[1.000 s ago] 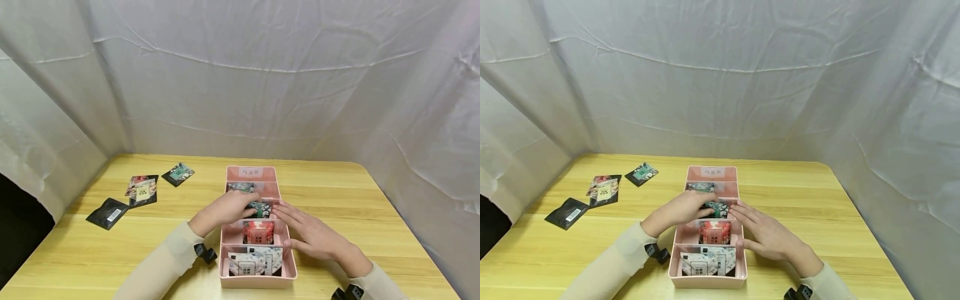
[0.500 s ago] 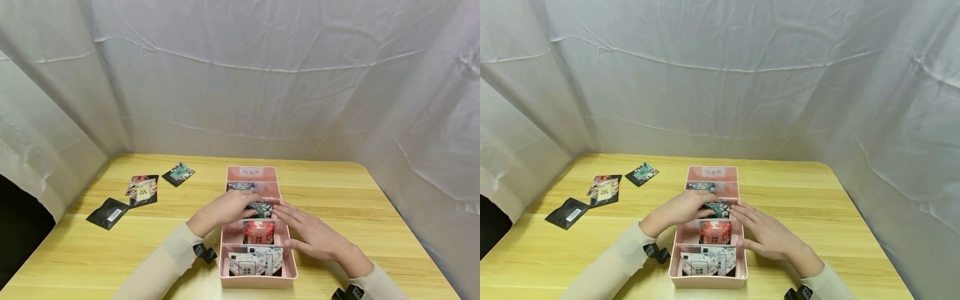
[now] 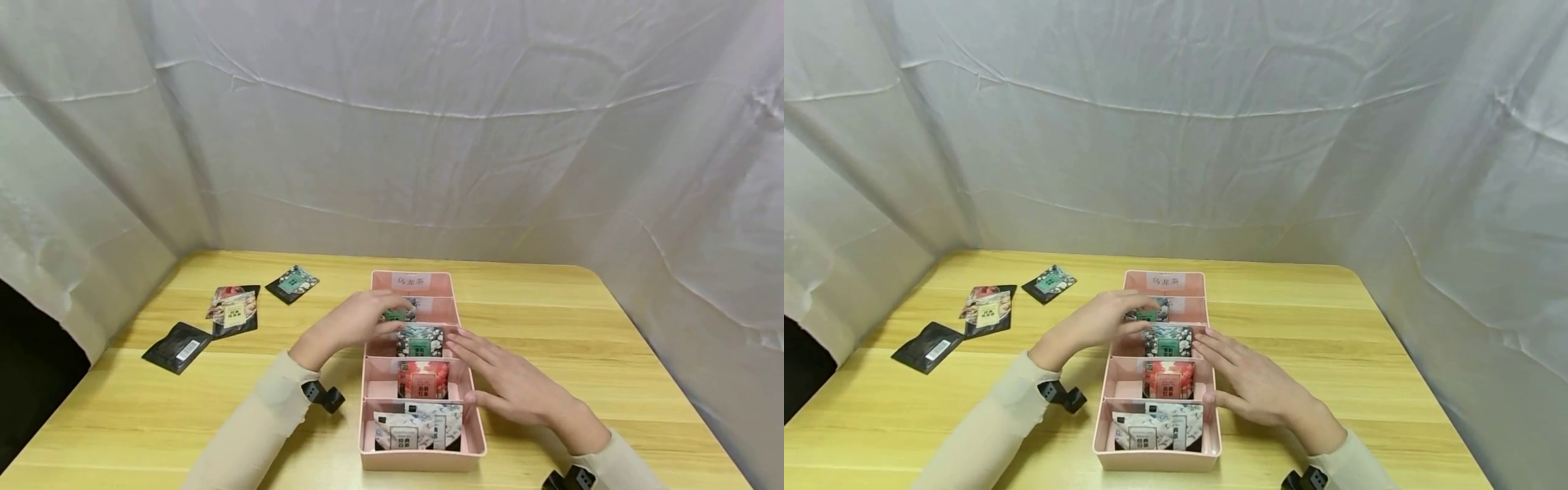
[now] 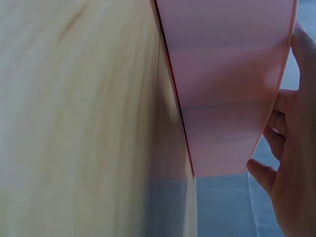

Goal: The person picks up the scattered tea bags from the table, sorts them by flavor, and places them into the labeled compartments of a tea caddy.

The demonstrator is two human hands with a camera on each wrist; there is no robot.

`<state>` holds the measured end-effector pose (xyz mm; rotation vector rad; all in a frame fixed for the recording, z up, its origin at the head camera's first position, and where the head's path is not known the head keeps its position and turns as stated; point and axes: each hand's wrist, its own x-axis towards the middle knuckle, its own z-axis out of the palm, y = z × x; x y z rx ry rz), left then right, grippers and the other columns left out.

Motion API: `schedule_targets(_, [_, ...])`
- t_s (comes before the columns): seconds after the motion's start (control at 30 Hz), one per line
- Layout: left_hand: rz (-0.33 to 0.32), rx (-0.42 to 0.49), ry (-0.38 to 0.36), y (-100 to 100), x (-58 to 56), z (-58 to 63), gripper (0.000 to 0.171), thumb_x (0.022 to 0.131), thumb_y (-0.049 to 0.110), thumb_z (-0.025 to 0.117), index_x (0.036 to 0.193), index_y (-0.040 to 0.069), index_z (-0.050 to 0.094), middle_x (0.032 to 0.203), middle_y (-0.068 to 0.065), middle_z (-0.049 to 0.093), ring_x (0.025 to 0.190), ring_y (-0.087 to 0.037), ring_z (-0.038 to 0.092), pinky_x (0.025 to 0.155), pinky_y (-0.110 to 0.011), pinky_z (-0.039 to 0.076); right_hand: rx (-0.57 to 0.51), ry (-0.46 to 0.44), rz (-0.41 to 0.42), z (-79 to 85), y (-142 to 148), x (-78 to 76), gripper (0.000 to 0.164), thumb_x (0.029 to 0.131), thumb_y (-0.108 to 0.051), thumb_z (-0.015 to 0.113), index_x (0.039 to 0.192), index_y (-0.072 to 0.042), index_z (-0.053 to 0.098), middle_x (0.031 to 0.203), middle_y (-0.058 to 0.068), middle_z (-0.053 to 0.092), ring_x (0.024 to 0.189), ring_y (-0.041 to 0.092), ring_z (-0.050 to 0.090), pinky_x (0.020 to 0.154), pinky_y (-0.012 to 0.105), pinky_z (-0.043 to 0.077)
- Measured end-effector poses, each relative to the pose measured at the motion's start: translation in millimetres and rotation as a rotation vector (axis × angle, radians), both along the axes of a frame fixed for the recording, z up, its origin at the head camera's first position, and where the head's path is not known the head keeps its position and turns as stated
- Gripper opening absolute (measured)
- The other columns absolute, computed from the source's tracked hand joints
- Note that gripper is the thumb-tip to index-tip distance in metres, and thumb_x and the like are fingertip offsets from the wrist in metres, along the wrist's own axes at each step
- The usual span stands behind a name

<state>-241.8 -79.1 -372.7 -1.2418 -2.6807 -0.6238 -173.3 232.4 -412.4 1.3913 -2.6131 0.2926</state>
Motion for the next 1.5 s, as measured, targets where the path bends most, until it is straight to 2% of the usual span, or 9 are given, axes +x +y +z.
schedule_targets(0.17, [0.069,0.029,-0.034,-13,-7.9,0.1,0.036,0.094,0.027,0.068,0.126,0.011,0.065,0.122,-0.003,0.065,0.108,-0.02,0.063,0.097,-0.038,0.049,0.0,0.024,0.019,0.2,0,-0.1,0.079,0.092,-0.036,0.064,0.155,-0.006,0.025,0.16,0.012,0.022,0.146,0.029,0.023,0.118,0.039,0.018])
schedule_targets(0.37, [0.161,0.033,-0.032,-28,-19.5,-3.5,0.033,0.094,0.03,0.067,0.121,0.011,0.066,0.115,-0.004,0.067,0.105,-0.022,0.063,0.095,-0.04,0.05,0.01,0.015,0.009,1.7,0,0.7,0.081,0.093,-0.035,0.064,0.156,-0.006,0.023,0.161,0.012,0.021,0.146,0.029,0.021,0.118,0.039,0.016])
schedule_targets(0.57, [0.223,0.041,-0.072,-47,-32.7,-8.6,0.039,0.096,0.032,0.064,0.127,0.009,0.064,0.124,-0.008,0.065,0.119,-0.028,0.057,0.105,-0.046,0.042,0.011,0.011,0.001,3.1,0,1.6,0.081,0.093,-0.035,0.063,0.156,-0.005,0.022,0.161,0.012,0.02,0.146,0.029,0.021,0.116,0.044,0.02])
schedule_targets(0.77, [0.299,0.067,-0.118,-66,-43.0,-16.7,0.039,0.096,0.034,0.063,0.128,0.01,0.063,0.13,-0.01,0.061,0.123,-0.031,0.053,0.107,-0.049,0.039,-0.003,0.013,0.01,1.4,1,2.9,0.08,0.093,-0.037,0.062,0.155,-0.005,0.024,0.161,0.013,0.021,0.146,0.029,0.021,0.117,0.043,0.019])
schedule_targets(1.03, [0.36,0.065,-0.196,-90,-55.4,-30.8,0.044,0.096,0.034,0.063,0.134,0.011,0.059,0.139,-0.012,0.054,0.131,-0.035,0.045,0.111,-0.054,0.031,-0.048,0.046,0.03,-0.6,3,5.2,0.079,0.092,-0.038,0.063,0.154,-0.003,0.028,0.159,0.013,0.025,0.144,0.03,0.026,0.114,0.046,0.025])
schedule_targets(1.23, [0.395,0.055,-0.22,-114,-68.0,-34.1,0.046,0.096,0.03,0.064,0.137,0.009,0.055,0.141,-0.016,0.051,0.131,-0.039,0.042,0.111,-0.057,0.029,-0.046,0.047,0.036,-1.0,2,4.9,0.079,0.092,-0.037,0.063,0.154,-0.004,0.028,0.159,0.013,0.025,0.144,0.031,0.026,0.119,0.037,0.015])
schedule_targets(1.37, [0.413,0.051,-0.231,-130,-76.6,-39.6,0.047,0.097,0.027,0.063,0.138,0.007,0.054,0.142,-0.018,0.049,0.134,-0.041,0.038,0.112,-0.057,0.026,-0.017,0.019,0.025,0.3,1,4.8,0.08,0.092,-0.036,0.065,0.155,-0.005,0.026,0.159,0.013,0.024,0.145,0.031,0.025,0.118,0.038,0.016])
schedule_targets(1.5, [0.433,0.037,-0.247,-145,-82.0,-47.0,0.046,0.098,0.025,0.062,0.138,0.006,0.053,0.143,-0.02,0.047,0.134,-0.042,0.037,0.111,-0.058,0.028,-0.01,0.005,0.026,0.7,-1,4.8,0.082,0.09,-0.033,0.067,0.155,-0.005,0.026,0.159,0.014,0.025,0.145,0.031,0.024,0.119,0.036,0.014])
